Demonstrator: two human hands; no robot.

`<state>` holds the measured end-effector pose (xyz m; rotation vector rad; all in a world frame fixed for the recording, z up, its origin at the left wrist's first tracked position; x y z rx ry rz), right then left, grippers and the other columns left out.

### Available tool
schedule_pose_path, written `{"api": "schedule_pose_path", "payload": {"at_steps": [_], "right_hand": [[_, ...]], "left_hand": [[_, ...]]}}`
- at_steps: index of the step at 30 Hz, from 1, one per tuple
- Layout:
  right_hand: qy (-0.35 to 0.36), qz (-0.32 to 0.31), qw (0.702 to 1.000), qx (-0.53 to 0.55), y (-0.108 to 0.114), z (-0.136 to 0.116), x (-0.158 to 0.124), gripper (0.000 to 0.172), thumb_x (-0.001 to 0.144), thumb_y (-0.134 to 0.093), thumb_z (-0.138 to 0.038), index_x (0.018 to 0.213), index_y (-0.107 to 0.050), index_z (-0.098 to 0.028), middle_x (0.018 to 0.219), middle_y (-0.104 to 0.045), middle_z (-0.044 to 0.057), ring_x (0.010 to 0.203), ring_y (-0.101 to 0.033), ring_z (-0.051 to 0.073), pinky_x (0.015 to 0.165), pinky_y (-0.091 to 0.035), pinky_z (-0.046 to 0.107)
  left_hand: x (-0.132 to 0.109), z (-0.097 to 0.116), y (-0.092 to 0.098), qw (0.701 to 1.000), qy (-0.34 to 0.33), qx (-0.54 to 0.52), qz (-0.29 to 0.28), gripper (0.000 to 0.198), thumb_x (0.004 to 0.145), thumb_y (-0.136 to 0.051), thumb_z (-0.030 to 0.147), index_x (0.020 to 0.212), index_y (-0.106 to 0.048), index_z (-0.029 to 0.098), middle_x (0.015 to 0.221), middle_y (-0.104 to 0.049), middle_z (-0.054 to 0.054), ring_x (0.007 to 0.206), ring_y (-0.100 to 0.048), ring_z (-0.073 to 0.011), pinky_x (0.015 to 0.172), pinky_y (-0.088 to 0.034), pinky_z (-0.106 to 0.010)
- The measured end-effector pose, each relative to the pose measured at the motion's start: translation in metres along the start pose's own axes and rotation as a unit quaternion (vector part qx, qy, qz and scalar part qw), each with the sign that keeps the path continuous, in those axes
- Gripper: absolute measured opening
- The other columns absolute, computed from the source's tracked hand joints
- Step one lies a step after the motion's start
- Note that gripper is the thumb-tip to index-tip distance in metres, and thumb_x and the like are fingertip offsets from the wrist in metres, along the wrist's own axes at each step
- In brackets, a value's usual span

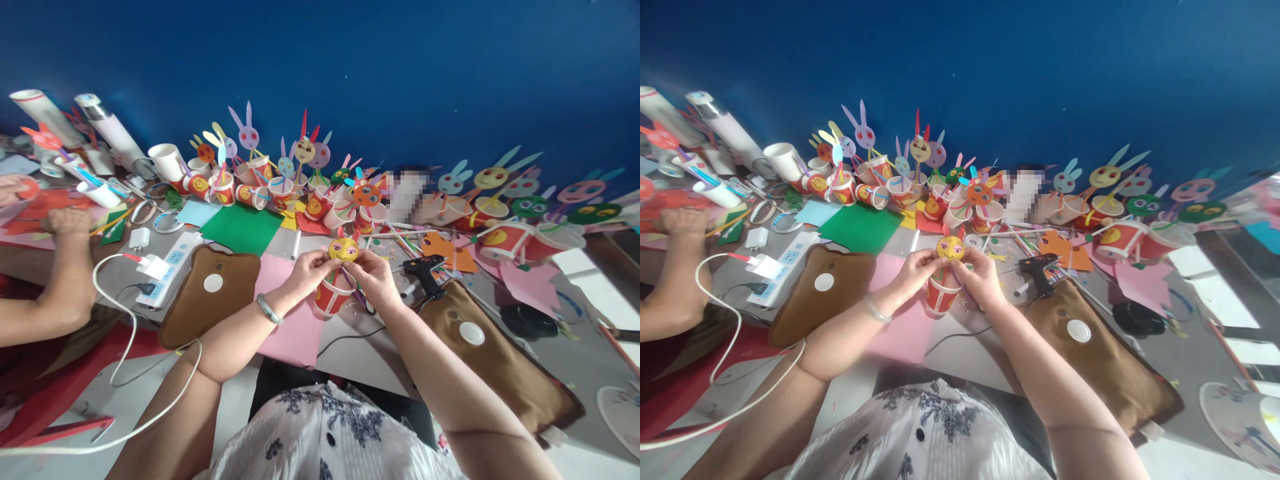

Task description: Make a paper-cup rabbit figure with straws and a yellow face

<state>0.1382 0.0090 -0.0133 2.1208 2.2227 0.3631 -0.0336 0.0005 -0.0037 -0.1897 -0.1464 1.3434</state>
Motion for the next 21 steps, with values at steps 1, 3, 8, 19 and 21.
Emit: {"api": "schedule_pose_path", "payload": {"at_steps": [1, 3, 8, 19, 21], "right_hand": [[-0.002, -0.002, 1.000, 0.004, 0.000, -0.001, 0.000, 0.035, 0.076, -0.077, -0.055, 0.088, -0.073, -0.021, 0.089, -0.077, 0.005, 0.085, -0.070, 0.024, 0.083, -0.056, 0.038], [-0.006, -0.003, 1.000, 0.014, 0.001, -0.002, 0.001, 0.036, 0.077, -0.077, -0.055, 0.088, -0.072, -0.021, 0.088, -0.077, 0.005, 0.084, -0.069, 0.023, 0.082, -0.056, 0.037], [-0.016, 0.019, 0.999, 0.022, 0.009, -0.009, 0.006, 0.027, 0.079, -0.077, -0.046, 0.087, -0.073, -0.021, 0.083, -0.073, 0.002, 0.076, -0.065, 0.017, 0.077, -0.051, 0.032], [0.007, 0.092, 0.995, 0.027, 0.028, -0.006, 0.016, 0.018, 0.076, -0.075, -0.036, 0.085, -0.072, -0.021, 0.076, -0.070, 0.000, 0.071, -0.060, 0.015, 0.072, -0.047, 0.031], [0.013, 0.094, 0.995, 0.024, 0.028, -0.004, 0.016, 0.018, 0.076, -0.075, -0.035, 0.086, -0.073, -0.021, 0.077, -0.070, 0.000, 0.071, -0.060, 0.015, 0.072, -0.047, 0.031]], "left_hand": [[0.000, -0.001, 0.000, 1.000, -0.007, -0.004, 0.004, 0.045, 0.074, -0.080, 0.053, 0.070, -0.059, 0.014, 0.065, -0.054, 0.002, 0.061, -0.048, -0.0085, 0.056, -0.037, -0.023], [0.001, -0.003, 0.001, 1.000, -0.018, -0.011, 0.016, 0.046, 0.074, -0.081, 0.055, 0.071, -0.060, 0.014, 0.067, -0.056, 0.002, 0.063, -0.049, -0.0088, 0.059, -0.039, -0.023], [0.004, 0.001, 0.005, 0.998, -0.029, -0.003, 0.062, 0.049, 0.072, -0.080, 0.059, 0.067, -0.057, 0.016, 0.062, -0.052, 0.003, 0.058, -0.045, -0.0081, 0.054, -0.035, -0.023], [0.015, 0.023, 0.036, 0.975, -0.129, 0.062, 0.171, 0.042, 0.080, -0.077, 0.051, 0.065, -0.057, 0.017, 0.063, -0.054, 0.002, 0.062, -0.048, -0.0091, 0.059, -0.037, -0.022], [0.019, 0.028, 0.045, 0.966, -0.146, 0.060, 0.207, 0.041, 0.079, -0.077, 0.049, 0.065, -0.058, 0.017, 0.063, -0.057, 0.002, 0.062, -0.050, -0.0094, 0.060, -0.039, -0.022]]}}
Point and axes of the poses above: each hand's wrist, its own x-axis towards the middle knuckle, its own y-axis out of the back of the hand, z = x × y, the point moved 1 cm from there along x, towards the middle knuckle
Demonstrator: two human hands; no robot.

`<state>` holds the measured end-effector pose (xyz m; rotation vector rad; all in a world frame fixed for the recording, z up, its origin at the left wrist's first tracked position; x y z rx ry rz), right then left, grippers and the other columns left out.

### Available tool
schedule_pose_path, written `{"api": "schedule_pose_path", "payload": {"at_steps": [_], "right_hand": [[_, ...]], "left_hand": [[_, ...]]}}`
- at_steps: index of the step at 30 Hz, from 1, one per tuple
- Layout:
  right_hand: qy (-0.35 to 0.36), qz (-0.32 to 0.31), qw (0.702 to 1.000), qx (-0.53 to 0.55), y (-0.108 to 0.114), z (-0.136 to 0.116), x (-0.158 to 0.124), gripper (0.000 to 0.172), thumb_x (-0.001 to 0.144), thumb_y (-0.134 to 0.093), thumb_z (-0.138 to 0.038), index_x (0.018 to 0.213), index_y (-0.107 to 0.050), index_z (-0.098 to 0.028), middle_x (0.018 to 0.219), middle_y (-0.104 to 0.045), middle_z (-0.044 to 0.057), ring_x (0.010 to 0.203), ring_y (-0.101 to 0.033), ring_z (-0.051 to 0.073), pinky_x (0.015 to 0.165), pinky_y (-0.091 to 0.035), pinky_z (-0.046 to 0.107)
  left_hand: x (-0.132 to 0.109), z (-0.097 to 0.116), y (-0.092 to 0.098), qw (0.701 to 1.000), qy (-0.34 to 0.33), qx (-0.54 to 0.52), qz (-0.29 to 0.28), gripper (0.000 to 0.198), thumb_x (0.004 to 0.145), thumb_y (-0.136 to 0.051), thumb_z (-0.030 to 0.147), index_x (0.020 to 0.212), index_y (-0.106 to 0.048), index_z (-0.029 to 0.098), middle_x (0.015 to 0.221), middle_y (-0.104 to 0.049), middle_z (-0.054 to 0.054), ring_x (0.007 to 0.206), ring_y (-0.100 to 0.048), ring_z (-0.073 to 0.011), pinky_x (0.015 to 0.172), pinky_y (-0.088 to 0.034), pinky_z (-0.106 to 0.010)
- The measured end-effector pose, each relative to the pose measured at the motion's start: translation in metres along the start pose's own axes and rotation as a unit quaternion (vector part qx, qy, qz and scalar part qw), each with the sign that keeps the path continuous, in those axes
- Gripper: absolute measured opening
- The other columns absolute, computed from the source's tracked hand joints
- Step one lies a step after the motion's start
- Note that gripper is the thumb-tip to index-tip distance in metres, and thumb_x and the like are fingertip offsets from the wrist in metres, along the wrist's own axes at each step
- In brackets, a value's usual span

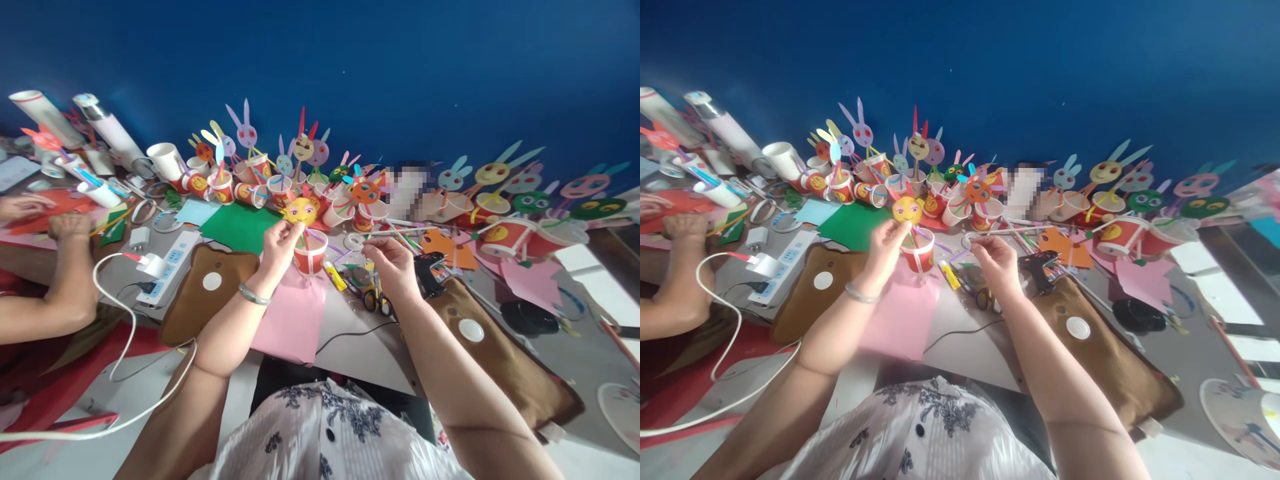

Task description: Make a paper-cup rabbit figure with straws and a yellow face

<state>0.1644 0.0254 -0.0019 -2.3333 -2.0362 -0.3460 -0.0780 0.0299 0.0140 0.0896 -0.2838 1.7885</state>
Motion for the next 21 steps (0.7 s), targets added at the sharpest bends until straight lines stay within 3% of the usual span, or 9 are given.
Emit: {"api": "schedule_pose_path", "payload": {"at_steps": [4, 10, 15, 21], "right_hand": [[0.012, 0.000, 1.000, -0.028, 0.001, 0.003, 0.000, 0.018, 0.076, -0.072, -0.034, 0.087, -0.073, -0.021, 0.078, -0.070, 0.001, 0.072, -0.061, 0.015, 0.073, -0.048, 0.031], [0.024, -0.021, 0.995, -0.090, -0.004, 0.000, -0.004, 0.018, 0.078, -0.066, -0.034, 0.087, -0.072, -0.020, 0.081, -0.072, 0.003, 0.076, -0.064, 0.018, 0.077, -0.049, 0.034], [0.034, -0.044, 0.989, -0.139, -0.011, -0.002, -0.009, 0.016, 0.077, -0.065, -0.034, 0.082, -0.070, -0.020, 0.079, -0.073, 0.003, 0.077, -0.066, 0.019, 0.081, -0.051, 0.036], [0.049, -0.067, 0.980, -0.179, -0.016, -0.002, -0.011, 0.017, 0.076, -0.061, -0.035, 0.080, -0.070, -0.021, 0.079, -0.073, 0.003, 0.077, -0.067, 0.020, 0.081, -0.052, 0.035]], "left_hand": [[0.015, -0.004, 0.011, 0.998, -0.021, -0.004, 0.062, 0.039, 0.078, -0.079, 0.048, 0.064, -0.060, 0.017, 0.062, -0.059, 0.001, 0.062, -0.053, -0.0102, 0.061, -0.042, -0.022], [0.026, -0.023, 0.016, 0.996, -0.002, -0.001, 0.089, 0.033, 0.079, -0.078, 0.042, 0.063, -0.063, 0.017, 0.062, -0.062, 0.000, 0.065, -0.059, -0.0120, 0.066, -0.046, -0.023], [0.028, -0.025, 0.011, 0.992, 0.059, -0.038, 0.103, 0.029, 0.081, -0.075, 0.034, 0.062, -0.061, 0.016, 0.064, -0.065, 0.000, 0.065, -0.060, -0.0127, 0.065, -0.046, -0.024], [0.034, -0.027, 0.011, 0.973, 0.189, -0.075, 0.109, 0.036, 0.095, -0.052, 0.042, 0.078, -0.068, 0.014, 0.073, -0.073, -0.008, 0.073, -0.070, -0.0213, 0.065, -0.050, -0.029]]}}
Point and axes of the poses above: each hand's wrist, its own x-axis towards the middle knuckle, its own y-axis out of the back of the hand, z = x × y, the point moved 1 cm from there along x, towards the middle knuckle
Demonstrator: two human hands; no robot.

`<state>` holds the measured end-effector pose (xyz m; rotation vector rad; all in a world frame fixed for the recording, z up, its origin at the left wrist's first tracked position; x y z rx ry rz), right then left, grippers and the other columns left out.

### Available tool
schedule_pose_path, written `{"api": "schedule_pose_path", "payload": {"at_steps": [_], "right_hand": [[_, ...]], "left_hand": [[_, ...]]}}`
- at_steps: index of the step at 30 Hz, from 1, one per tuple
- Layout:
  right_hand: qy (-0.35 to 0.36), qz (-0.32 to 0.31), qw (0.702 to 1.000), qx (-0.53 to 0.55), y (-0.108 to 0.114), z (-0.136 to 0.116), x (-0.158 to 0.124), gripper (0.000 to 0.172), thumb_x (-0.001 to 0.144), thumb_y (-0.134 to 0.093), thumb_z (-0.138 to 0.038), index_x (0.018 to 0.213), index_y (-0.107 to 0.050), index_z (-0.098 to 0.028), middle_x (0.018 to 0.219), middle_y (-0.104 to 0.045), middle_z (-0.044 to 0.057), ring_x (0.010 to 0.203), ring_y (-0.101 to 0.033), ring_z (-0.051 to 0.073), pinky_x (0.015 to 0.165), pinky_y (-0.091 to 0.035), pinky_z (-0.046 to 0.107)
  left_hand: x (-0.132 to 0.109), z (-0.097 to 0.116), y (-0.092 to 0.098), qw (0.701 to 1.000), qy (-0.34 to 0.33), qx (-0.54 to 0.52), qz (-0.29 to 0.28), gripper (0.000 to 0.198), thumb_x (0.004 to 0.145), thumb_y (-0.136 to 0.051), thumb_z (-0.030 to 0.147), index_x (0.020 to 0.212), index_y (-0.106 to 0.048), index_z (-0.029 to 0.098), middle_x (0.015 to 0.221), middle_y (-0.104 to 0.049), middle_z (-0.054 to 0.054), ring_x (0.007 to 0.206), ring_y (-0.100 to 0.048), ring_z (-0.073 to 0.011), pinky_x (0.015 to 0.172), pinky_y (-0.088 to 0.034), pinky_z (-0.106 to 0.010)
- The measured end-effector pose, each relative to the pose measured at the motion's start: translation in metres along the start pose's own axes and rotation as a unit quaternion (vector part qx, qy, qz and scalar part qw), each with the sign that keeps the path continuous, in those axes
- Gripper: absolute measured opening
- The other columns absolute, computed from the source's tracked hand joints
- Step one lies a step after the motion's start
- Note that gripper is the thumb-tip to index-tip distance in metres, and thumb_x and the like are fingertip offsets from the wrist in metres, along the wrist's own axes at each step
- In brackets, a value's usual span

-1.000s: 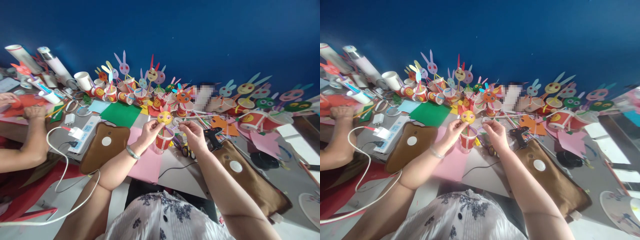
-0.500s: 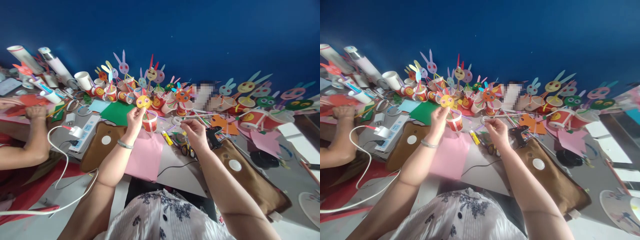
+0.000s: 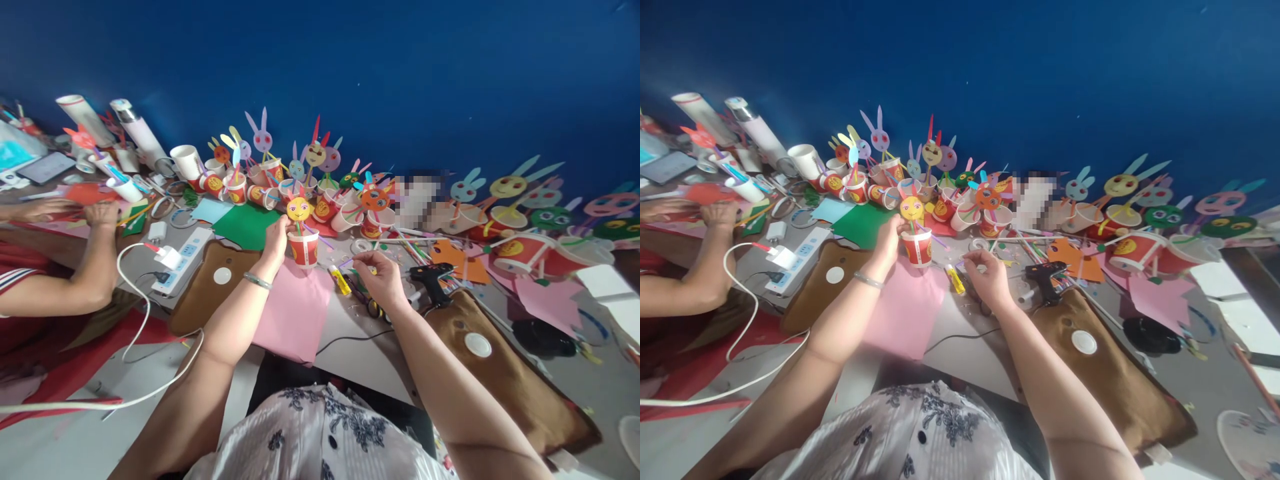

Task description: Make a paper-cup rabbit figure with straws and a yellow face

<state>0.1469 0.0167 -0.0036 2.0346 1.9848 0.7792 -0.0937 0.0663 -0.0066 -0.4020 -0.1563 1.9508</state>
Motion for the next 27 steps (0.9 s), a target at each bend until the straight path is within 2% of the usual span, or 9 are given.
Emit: {"api": "schedule_pose_path", "payload": {"at_steps": [5, 8, 12, 18, 22, 27], "right_hand": [[-0.011, -0.020, 0.999, -0.028, -0.003, -0.002, -0.002, 0.018, 0.077, -0.061, -0.036, 0.080, -0.070, -0.020, 0.079, -0.074, 0.005, 0.077, -0.068, 0.020, 0.080, -0.052, 0.035], [-0.008, -0.029, 0.999, -0.042, -0.005, -0.004, -0.004, 0.019, 0.078, -0.060, -0.036, 0.081, -0.070, -0.021, 0.078, -0.074, 0.004, 0.076, -0.068, 0.020, 0.079, -0.052, 0.034], [0.015, -0.045, 0.998, -0.047, -0.007, -0.002, -0.006, 0.018, 0.080, -0.060, -0.037, 0.081, -0.069, -0.021, 0.076, -0.073, 0.003, 0.072, -0.066, 0.019, 0.070, -0.050, 0.031], [0.068, -0.055, 0.994, -0.065, -0.011, 0.002, -0.007, 0.016, 0.082, -0.059, -0.034, 0.081, -0.070, -0.022, 0.074, -0.073, 0.004, 0.069, -0.065, 0.018, 0.065, -0.048, 0.030], [0.089, -0.079, 0.989, -0.085, -0.012, 0.001, -0.008, 0.015, 0.083, -0.059, -0.032, 0.080, -0.069, -0.022, 0.073, -0.072, 0.004, 0.069, -0.065, 0.019, 0.066, -0.048, 0.030], [0.104, -0.104, 0.985, -0.095, -0.013, -0.001, -0.008, 0.014, 0.084, -0.058, -0.030, 0.079, -0.069, -0.022, 0.071, -0.071, 0.004, 0.067, -0.063, 0.018, 0.065, -0.046, 0.030]], "left_hand": [[0.010, -0.004, 0.005, 1.000, 0.006, -0.018, 0.010, 0.041, 0.094, -0.054, 0.054, 0.084, -0.065, 0.015, 0.071, -0.072, -0.008, 0.074, -0.071, -0.0228, 0.067, -0.053, -0.031], [0.012, -0.003, 0.006, 0.998, -0.031, -0.045, 0.008, 0.040, 0.091, -0.058, 0.056, 0.087, -0.064, 0.016, 0.074, -0.072, -0.006, 0.077, -0.071, -0.0210, 0.069, -0.054, -0.030], [0.013, 0.001, 0.007, 0.991, -0.135, -0.020, 0.008, 0.032, 0.077, -0.077, 0.043, 0.087, -0.063, 0.016, 0.081, -0.071, -0.004, 0.081, -0.068, -0.0172, 0.076, -0.052, -0.028], [0.020, 0.000, 0.016, 0.965, -0.231, 0.072, 0.098, 0.034, 0.066, -0.082, 0.022, 0.088, -0.056, 0.020, 0.086, -0.065, 0.001, 0.084, -0.065, -0.0144, 0.079, -0.050, -0.025], [0.023, -0.002, 0.020, 0.957, -0.235, 0.124, 0.120, 0.035, 0.064, -0.079, 0.014, 0.089, -0.055, 0.020, 0.086, -0.065, 0.000, 0.084, -0.065, -0.0152, 0.080, -0.050, -0.026], [0.021, -0.003, 0.020, 0.946, -0.259, 0.160, 0.110, 0.036, 0.064, -0.081, 0.017, 0.089, -0.055, 0.020, 0.088, -0.066, -0.002, 0.088, -0.066, -0.0184, 0.085, -0.049, -0.029]]}}
Point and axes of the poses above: each hand's wrist, its own x-axis towards the middle knuckle, its own y-axis out of the back of the hand, z = x × y, the point moved 1 cm from there along x, towards the middle knuckle
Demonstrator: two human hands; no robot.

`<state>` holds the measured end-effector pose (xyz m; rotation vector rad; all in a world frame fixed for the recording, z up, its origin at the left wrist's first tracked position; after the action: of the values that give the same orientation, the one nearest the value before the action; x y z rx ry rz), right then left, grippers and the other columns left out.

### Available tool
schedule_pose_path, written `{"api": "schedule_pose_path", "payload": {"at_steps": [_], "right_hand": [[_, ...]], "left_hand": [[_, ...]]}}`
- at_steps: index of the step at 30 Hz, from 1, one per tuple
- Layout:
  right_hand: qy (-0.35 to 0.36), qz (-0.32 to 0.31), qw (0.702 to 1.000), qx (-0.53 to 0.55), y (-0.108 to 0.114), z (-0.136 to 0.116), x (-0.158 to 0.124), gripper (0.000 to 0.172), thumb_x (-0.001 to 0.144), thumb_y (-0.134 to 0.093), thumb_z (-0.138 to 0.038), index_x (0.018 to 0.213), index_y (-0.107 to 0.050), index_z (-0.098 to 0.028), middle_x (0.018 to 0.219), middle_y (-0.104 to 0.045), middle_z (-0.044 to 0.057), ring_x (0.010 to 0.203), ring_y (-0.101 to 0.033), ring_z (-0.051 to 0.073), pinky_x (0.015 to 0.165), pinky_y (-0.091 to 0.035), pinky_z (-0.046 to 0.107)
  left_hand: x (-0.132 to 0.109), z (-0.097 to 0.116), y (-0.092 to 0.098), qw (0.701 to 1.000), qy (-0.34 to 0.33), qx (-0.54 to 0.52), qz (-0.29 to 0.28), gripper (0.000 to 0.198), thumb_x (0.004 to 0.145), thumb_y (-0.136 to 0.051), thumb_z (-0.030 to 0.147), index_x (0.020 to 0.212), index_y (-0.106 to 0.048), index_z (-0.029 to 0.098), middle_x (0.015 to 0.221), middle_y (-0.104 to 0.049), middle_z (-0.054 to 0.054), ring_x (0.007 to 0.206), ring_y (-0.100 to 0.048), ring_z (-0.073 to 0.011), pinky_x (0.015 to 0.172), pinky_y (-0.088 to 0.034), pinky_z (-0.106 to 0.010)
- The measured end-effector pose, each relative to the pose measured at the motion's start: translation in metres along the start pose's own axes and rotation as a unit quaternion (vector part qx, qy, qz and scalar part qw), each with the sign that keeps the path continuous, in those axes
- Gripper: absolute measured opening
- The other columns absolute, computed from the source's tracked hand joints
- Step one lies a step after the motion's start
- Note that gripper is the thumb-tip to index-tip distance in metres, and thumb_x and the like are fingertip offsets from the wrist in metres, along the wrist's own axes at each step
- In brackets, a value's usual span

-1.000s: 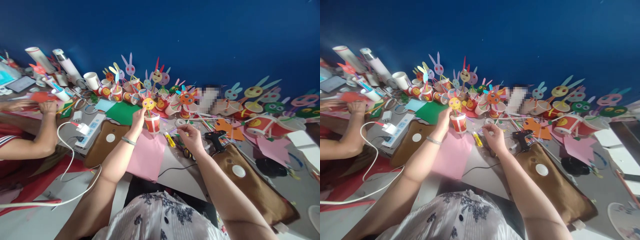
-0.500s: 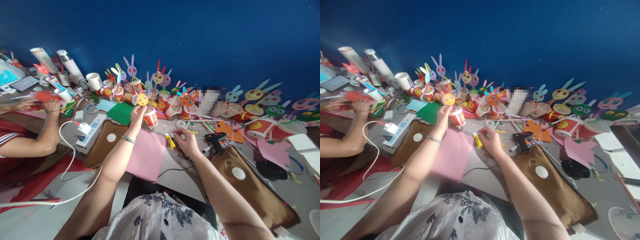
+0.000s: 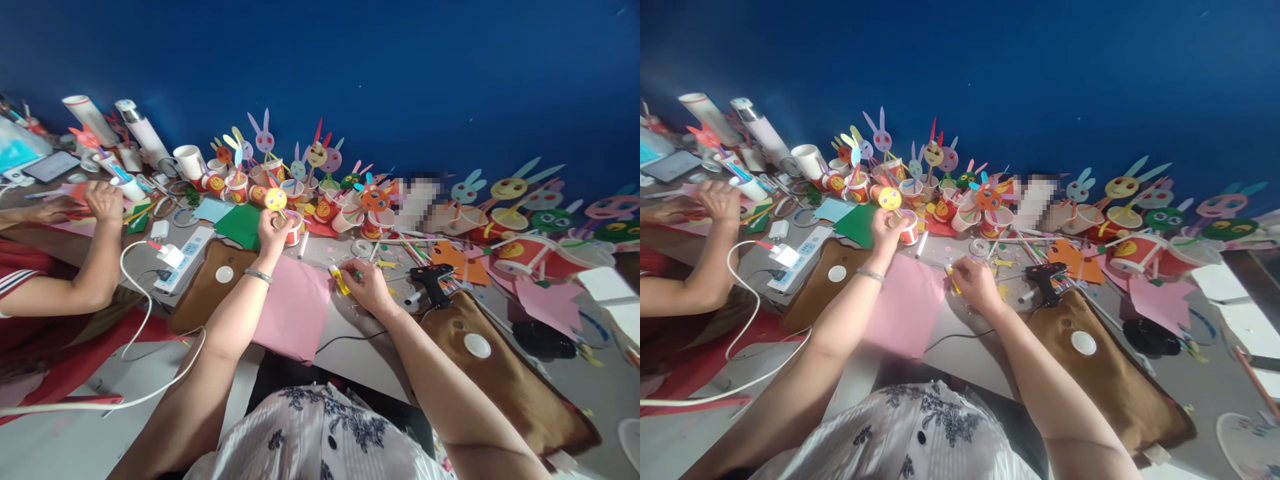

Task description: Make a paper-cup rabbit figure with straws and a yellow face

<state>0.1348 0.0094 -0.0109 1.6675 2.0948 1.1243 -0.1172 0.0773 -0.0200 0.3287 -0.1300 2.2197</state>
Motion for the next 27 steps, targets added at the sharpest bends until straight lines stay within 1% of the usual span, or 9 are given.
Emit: {"api": "schedule_pose_path", "payload": {"at_steps": [5, 8, 13, 16, 18, 20, 22, 24, 27], "right_hand": [[0.008, 0.003, 1.000, -0.006, -0.001, 0.001, 0.000, 0.013, 0.083, -0.058, -0.027, 0.079, -0.069, -0.022, 0.071, -0.071, 0.004, 0.068, -0.064, 0.018, 0.066, -0.046, 0.030], [0.009, 0.002, 1.000, -0.004, -0.001, 0.001, 0.000, 0.012, 0.083, -0.058, -0.026, 0.078, -0.069, -0.022, 0.070, -0.071, 0.003, 0.067, -0.064, 0.019, 0.067, -0.047, 0.031], [0.012, 0.002, 1.000, -0.011, -0.001, 0.002, 0.001, 0.013, 0.083, -0.057, -0.028, 0.078, -0.068, -0.023, 0.069, -0.071, 0.003, 0.067, -0.064, 0.019, 0.068, -0.047, 0.032], [0.011, 0.003, 1.000, -0.013, -0.001, 0.003, 0.001, 0.013, 0.083, -0.057, -0.029, 0.078, -0.068, -0.023, 0.069, -0.071, 0.003, 0.067, -0.064, 0.019, 0.069, -0.048, 0.032], [0.010, 0.004, 1.000, -0.015, -0.001, 0.004, 0.000, 0.014, 0.083, -0.057, -0.030, 0.078, -0.068, -0.023, 0.070, -0.071, 0.003, 0.067, -0.064, 0.019, 0.069, -0.048, 0.032], [0.010, 0.004, 1.000, -0.016, -0.002, 0.004, 0.000, 0.014, 0.084, -0.057, -0.031, 0.079, -0.068, -0.023, 0.070, -0.071, 0.004, 0.068, -0.064, 0.019, 0.069, -0.048, 0.032], [0.011, 0.003, 1.000, -0.018, -0.002, 0.005, 0.000, 0.015, 0.085, -0.057, -0.030, 0.079, -0.068, -0.022, 0.071, -0.071, 0.004, 0.068, -0.064, 0.019, 0.071, -0.048, 0.033], [0.013, 0.003, 1.000, -0.020, -0.002, 0.005, 0.000, 0.014, 0.085, -0.058, -0.030, 0.079, -0.068, -0.022, 0.071, -0.071, 0.004, 0.068, -0.064, 0.019, 0.072, -0.048, 0.033], [0.015, 0.004, 1.000, -0.023, -0.002, 0.005, 0.000, 0.013, 0.085, -0.058, -0.029, 0.079, -0.068, -0.022, 0.071, -0.071, 0.004, 0.069, -0.064, 0.019, 0.073, -0.048, 0.033]], "left_hand": [[-0.005, -0.001, -0.004, 0.999, -0.029, -0.017, -0.025, 0.052, 0.060, -0.085, 0.014, 0.102, -0.055, 0.020, 0.104, -0.067, -0.006, 0.098, -0.066, -0.0204, 0.092, -0.050, -0.032], [-0.009, 0.000, -0.006, 0.998, -0.034, -0.026, -0.037, 0.058, 0.059, -0.087, 0.014, 0.108, -0.055, 0.019, 0.109, -0.066, -0.007, 0.102, -0.066, -0.0215, 0.096, -0.050, -0.034], [-0.013, -0.001, -0.008, 0.997, -0.048, -0.052, -0.036, 0.069, 0.060, -0.090, 0.020, 0.119, -0.054, 0.018, 0.123, -0.063, -0.012, 0.117, -0.064, -0.0242, 0.105, -0.048, -0.035], [-0.013, -0.002, -0.008, 0.996, -0.041, -0.071, -0.024, 0.073, 0.065, -0.090, 0.026, 0.127, -0.052, 0.020, 0.132, -0.060, -0.014, 0.127, -0.059, -0.0254, 0.111, -0.045, -0.037], [-0.011, -0.002, -0.007, 0.995, -0.020, -0.092, -0.017, 0.063, 0.076, -0.084, 0.035, 0.127, -0.052, 0.019, 0.132, -0.061, -0.015, 0.127, -0.060, -0.0248, 0.110, -0.046, -0.037], [-0.008, -0.002, -0.006, 0.994, 0.006, -0.112, 0.000, 0.044, 0.090, -0.068, 0.043, 0.123, -0.053, 0.019, 0.128, -0.063, -0.015, 0.123, -0.062, -0.0227, 0.107, -0.047, -0.036], [-0.004, -0.002, -0.004, 0.991, 0.036, -0.121, 0.034, 0.031, 0.099, -0.051, 0.043, 0.117, -0.055, 0.019, 0.123, -0.064, -0.014, 0.120, -0.063, -0.0208, 0.105, -0.048, -0.034], [-0.002, -0.002, -0.003, 0.989, 0.061, -0.119, 0.062, 0.025, 0.100, -0.045, 0.039, 0.111, -0.055, 0.019, 0.119, -0.064, -0.012, 0.116, -0.063, -0.0197, 0.103, -0.048, -0.033], [0.001, -0.003, -0.002, 0.989, 0.083, -0.109, 0.057, 0.016, 0.096, -0.050, 0.033, 0.105, -0.053, 0.020, 0.115, -0.064, -0.010, 0.111, -0.064, -0.0188, 0.098, -0.049, -0.030]]}}
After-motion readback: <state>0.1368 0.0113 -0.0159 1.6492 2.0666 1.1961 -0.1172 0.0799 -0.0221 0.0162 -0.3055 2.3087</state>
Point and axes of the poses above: each hand's wrist, its own x-axis towards the middle knuckle, its own y-axis out of the back of the hand, z = x × y, the point moved 1 cm from there along x, towards the middle knuckle
